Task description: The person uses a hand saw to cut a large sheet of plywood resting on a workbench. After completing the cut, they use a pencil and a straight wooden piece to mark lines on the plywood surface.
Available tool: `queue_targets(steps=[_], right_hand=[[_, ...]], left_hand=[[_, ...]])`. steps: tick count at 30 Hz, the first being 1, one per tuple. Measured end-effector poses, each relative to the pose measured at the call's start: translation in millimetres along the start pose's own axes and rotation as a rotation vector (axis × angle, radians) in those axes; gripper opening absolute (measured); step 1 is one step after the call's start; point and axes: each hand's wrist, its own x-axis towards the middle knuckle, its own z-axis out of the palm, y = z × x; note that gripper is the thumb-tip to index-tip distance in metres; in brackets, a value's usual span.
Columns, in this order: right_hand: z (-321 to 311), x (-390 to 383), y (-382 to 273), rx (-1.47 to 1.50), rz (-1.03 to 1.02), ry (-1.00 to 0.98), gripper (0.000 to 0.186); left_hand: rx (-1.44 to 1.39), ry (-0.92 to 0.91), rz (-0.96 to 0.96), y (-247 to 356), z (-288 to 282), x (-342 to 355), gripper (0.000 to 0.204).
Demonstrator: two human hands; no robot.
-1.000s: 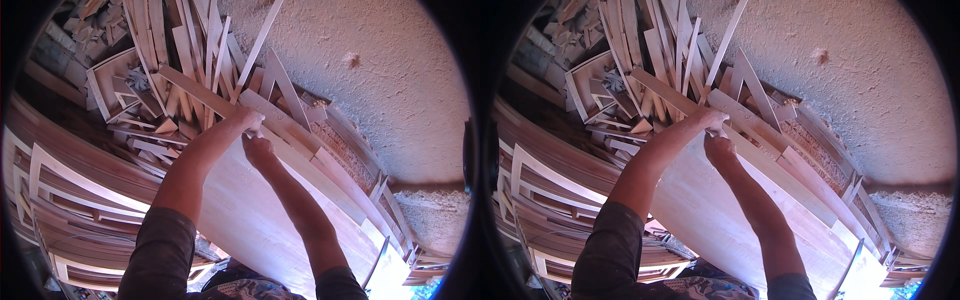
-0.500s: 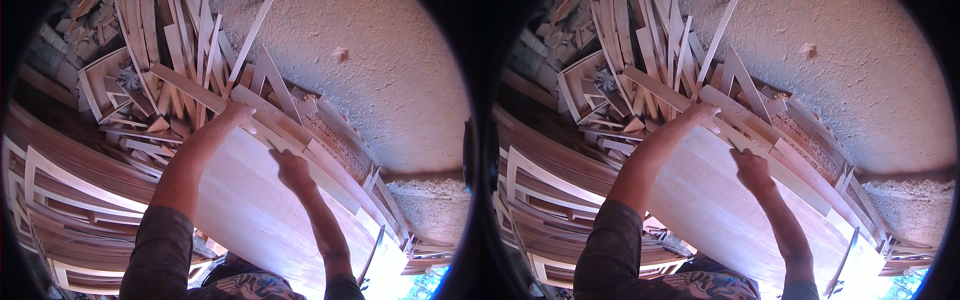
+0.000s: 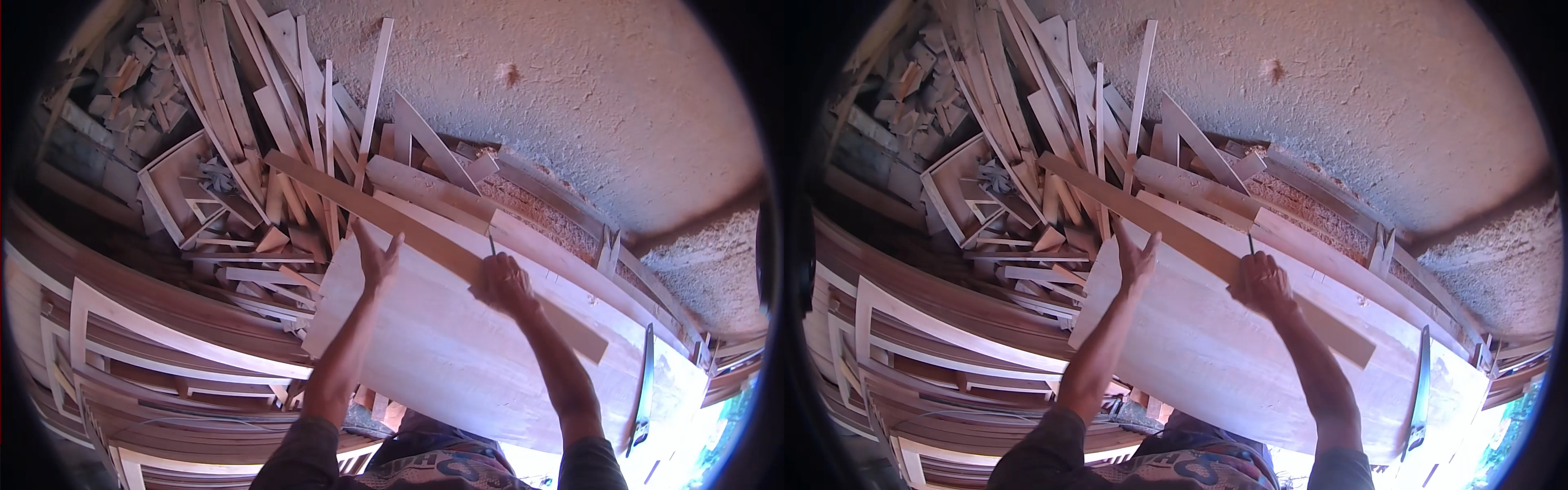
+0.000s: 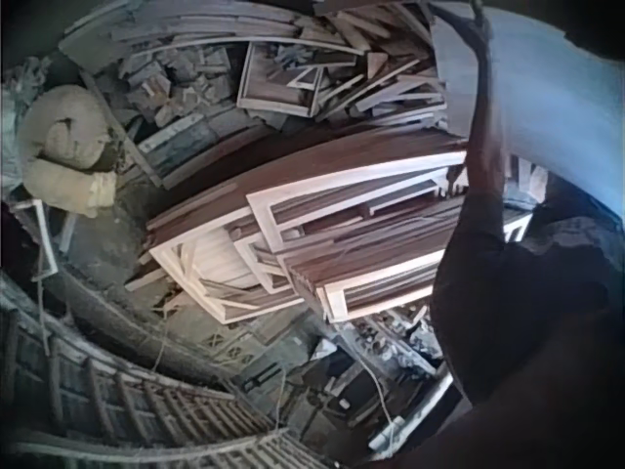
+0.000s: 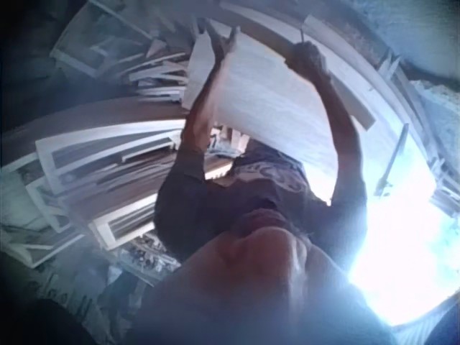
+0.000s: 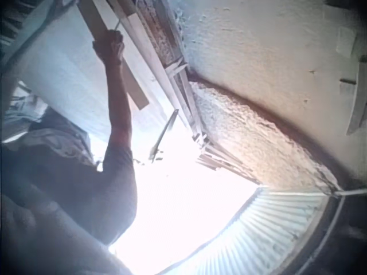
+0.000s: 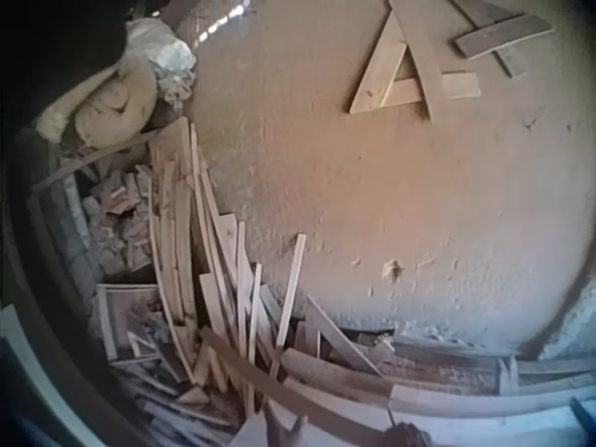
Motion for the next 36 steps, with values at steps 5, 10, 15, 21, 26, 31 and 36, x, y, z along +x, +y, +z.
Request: queue_targets(steps=[5, 10, 15, 21, 26, 31, 36], right_hand=[[-10, -93, -53, 0.084, 0.148, -0.019, 0.049], [-31, -230, -80, 0.201, 0.206, -0.025, 0.053], [-79, -349, -93, 0.272, 0.294, -0.039, 0.065], [-81, -452, -69, 0.324, 0.325, 0.163, 0.074], [-112, -538, -53, 0.355, 0.453, 0.327, 0.068], [-156, -628, -14, 0.475, 0.439, 0.411, 0.063], [-173, -678, 79, 0.118, 0.796, 0.547, 0.044]], left_hand=[[-0.803, -0.040, -0.815, 25, -14, -85, 0.085], [-0.757, -0.005, -0.770, 59, -17, -186, 0.054], [-0.872, -0.115, -0.612, 94, -28, -306, 0.045], [-0.921, -0.582, -0.767, 216, -10, -443, 0.040], [-0.900, -1.001, -0.889, 258, 23, -550, 0.058], [-0.768, -1.179, -0.813, 306, 55, -605, 0.060], [-0.676, -1.317, -0.727, 313, 89, -623, 0.057]])
